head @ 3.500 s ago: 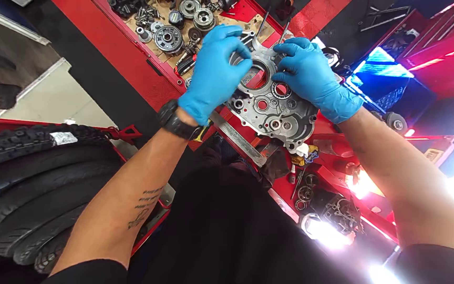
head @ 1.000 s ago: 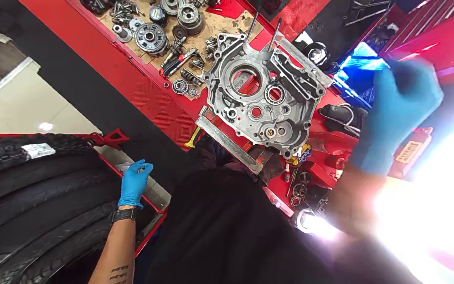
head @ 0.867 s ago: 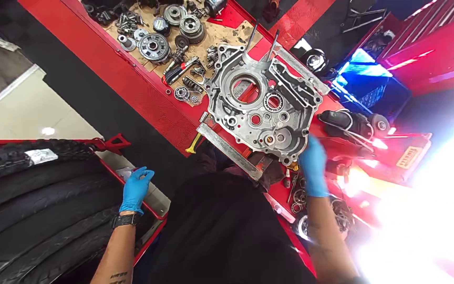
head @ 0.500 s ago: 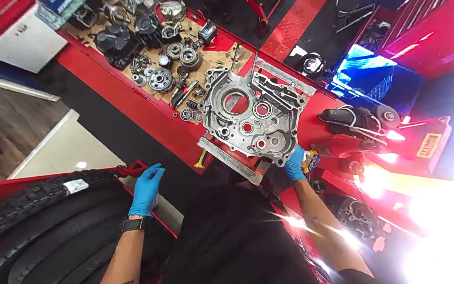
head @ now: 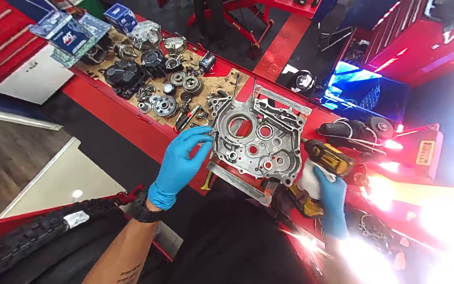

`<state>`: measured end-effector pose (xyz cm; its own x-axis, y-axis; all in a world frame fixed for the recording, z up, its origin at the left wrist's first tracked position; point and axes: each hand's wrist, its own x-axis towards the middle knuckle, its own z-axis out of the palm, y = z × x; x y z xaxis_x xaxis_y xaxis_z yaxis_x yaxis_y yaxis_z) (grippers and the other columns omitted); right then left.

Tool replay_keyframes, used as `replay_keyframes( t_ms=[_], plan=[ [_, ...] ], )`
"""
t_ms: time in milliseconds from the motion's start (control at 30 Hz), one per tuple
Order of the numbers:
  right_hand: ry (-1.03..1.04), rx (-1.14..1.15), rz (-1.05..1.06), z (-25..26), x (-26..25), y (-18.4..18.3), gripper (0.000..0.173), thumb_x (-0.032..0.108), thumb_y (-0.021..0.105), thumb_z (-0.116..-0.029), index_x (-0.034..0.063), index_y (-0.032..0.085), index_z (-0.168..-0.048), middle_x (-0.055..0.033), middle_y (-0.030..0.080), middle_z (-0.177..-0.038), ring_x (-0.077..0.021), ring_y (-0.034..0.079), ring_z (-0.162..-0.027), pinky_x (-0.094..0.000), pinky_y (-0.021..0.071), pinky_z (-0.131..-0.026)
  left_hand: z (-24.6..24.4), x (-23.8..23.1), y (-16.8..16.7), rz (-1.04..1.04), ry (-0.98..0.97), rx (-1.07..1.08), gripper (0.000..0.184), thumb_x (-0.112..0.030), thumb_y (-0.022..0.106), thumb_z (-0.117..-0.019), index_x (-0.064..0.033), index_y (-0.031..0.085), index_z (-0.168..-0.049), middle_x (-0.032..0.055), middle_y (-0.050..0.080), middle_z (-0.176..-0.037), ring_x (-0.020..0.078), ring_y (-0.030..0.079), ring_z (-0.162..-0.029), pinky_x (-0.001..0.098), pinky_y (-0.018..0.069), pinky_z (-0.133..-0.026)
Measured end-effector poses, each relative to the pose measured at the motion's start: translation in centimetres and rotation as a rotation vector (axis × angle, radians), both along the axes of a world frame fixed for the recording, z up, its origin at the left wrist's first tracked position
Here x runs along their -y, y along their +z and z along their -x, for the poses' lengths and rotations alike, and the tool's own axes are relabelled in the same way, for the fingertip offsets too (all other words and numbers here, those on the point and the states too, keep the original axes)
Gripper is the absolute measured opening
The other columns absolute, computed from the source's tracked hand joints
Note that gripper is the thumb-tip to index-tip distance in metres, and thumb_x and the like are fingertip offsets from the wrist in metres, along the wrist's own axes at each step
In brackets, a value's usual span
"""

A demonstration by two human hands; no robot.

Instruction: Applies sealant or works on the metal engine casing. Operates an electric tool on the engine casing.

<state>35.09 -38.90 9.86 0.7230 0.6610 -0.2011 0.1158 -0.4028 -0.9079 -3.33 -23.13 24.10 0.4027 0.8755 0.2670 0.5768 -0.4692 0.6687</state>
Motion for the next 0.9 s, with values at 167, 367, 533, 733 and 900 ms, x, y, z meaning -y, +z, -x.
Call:
replay_keyframes(
  t_ms=[167,367,533,733,900],
  plan=[
    [-0.260,0.001,-0.265,1.2,3.9,9.4,0.056,0.008,0.075,-0.0828,-0.0020,0.049,-0.131,-0.0020,0.070,-0.108,-0.0083,0.070,-0.098,-0.0315,0.0609,-0.089,-4.2,-3.4,-1.3,-0.001,-0.344,-0.216,0.036,-0.035,0.050,-0.1052,-0.0134,0.072,-0.122,0.0035,0.066,-0.137,0.0217,0.055,-0.135,0.0472,0.0417,-0.114],
    [-0.041,0.224,-0.722,1.5,4.8,18.8,0.048,0.056,0.062,-0.0953,0.0128,0.067,-0.116,-0.0047,0.075,-0.108,-0.0214,0.071,-0.104,-0.0411,0.0568,-0.095,-8.0,-4.4,-2.4,-0.058,-0.693,-0.398,0.055,-0.050,0.042,-0.1061,-0.0117,0.058,-0.143,0.0076,0.054,-0.151,0.0342,0.045,-0.144,0.0537,0.0361,-0.116],
    [0.025,0.389,-0.630,1.5,3.8,20.8,0.041,0.049,0.059,-0.1002,0.0108,0.068,-0.112,-0.0060,0.074,-0.104,-0.0201,0.071,-0.099,-0.0421,0.0572,-0.092,-9.0,-4.6,-3.6,0.008,-0.681,-0.419,0.062,-0.055,0.036,-0.1063,-0.0129,0.051,-0.150,0.0052,0.045,-0.160,0.0353,0.032,-0.152,0.0590,0.0260,-0.121],
    [0.129,0.239,-0.471,1.3,4.1,20.9,0.027,0.034,0.059,-0.1009,0.0184,0.066,-0.122,0.0029,0.074,-0.112,-0.0115,0.070,-0.106,-0.0348,0.0555,-0.096,-9.3,-4.3,-4.0,0.050,-0.603,-0.386,0.072,-0.061,0.034,-0.1042,-0.0098,0.047,-0.153,0.0078,0.039,-0.163,0.0352,0.026,-0.155,0.0616,0.0199,-0.123],
    [0.191,0.335,-0.308,0.6,3.7,21.5,0.025,0.033,0.068,-0.0957,0.0235,0.066,-0.119,0.0121,0.073,-0.113,-0.0042,0.067,-0.110,-0.0294,0.0530,-0.100,-9.5,-4.5,-3.9,0.113,-0.618,-0.400,0.073,-0.061,0.034,-0.1041,-0.0090,0.046,-0.153,0.0089,0.039,-0.163,0.0362,0.021,-0.156,0.0626,0.0140,-0.124]
  ],
)
